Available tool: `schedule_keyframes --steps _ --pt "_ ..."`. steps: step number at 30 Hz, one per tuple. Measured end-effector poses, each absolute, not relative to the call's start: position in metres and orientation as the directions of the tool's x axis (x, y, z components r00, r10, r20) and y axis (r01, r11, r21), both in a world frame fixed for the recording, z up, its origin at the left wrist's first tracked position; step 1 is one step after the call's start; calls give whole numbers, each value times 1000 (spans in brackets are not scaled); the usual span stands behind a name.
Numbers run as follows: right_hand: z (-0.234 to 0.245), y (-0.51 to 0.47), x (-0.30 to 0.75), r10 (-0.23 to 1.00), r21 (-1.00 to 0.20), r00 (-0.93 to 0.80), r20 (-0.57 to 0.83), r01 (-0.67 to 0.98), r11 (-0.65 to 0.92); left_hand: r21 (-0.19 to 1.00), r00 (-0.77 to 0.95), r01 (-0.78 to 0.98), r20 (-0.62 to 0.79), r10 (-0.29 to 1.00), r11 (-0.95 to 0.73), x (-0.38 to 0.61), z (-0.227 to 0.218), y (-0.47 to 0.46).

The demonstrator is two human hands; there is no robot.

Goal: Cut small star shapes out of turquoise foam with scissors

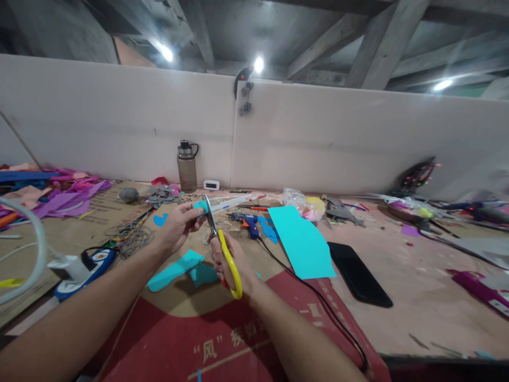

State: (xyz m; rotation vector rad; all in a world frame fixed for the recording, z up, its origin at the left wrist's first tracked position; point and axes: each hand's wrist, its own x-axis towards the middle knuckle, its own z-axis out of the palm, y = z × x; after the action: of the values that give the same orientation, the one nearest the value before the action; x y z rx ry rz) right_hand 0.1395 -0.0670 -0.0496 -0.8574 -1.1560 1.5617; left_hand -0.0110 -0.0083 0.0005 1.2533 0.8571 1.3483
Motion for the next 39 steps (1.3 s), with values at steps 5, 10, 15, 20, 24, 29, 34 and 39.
schedule_keyframes --steps 5,10,15,20,24,29,34,39 --pt "-50 -67 139 966 -958 -258 30 -284 -46 956 106 -222 218 970 -190 -10 1 -9" --pt "-57 -64 141 964 -953 -263 27 -298 -54 955 116 -221 225 967 -195 -10 0 -10" --pt "-60 -63 141 961 -954 -271 50 -298 -34 955 117 -224 222 968 -192 -11 -2 -8" --pt "-55 -66 140 966 -956 -257 24 -290 -54 955 114 -226 220 969 -191 -10 0 -9" --pt "-56 -66 141 964 -960 -263 24 -275 -51 956 112 -227 214 970 -185 -9 2 -11" --pt "-60 -65 141 965 -968 -261 23 -248 -44 958 124 -220 214 969 -184 -9 2 -11" --pt "-59 -66 141 967 -970 -255 21 -239 -42 960 118 -219 203 972 -174 -9 0 -9" --pt "-59 -65 141 965 -970 -263 12 -237 -52 962 120 -216 198 973 -169 -8 1 -10"
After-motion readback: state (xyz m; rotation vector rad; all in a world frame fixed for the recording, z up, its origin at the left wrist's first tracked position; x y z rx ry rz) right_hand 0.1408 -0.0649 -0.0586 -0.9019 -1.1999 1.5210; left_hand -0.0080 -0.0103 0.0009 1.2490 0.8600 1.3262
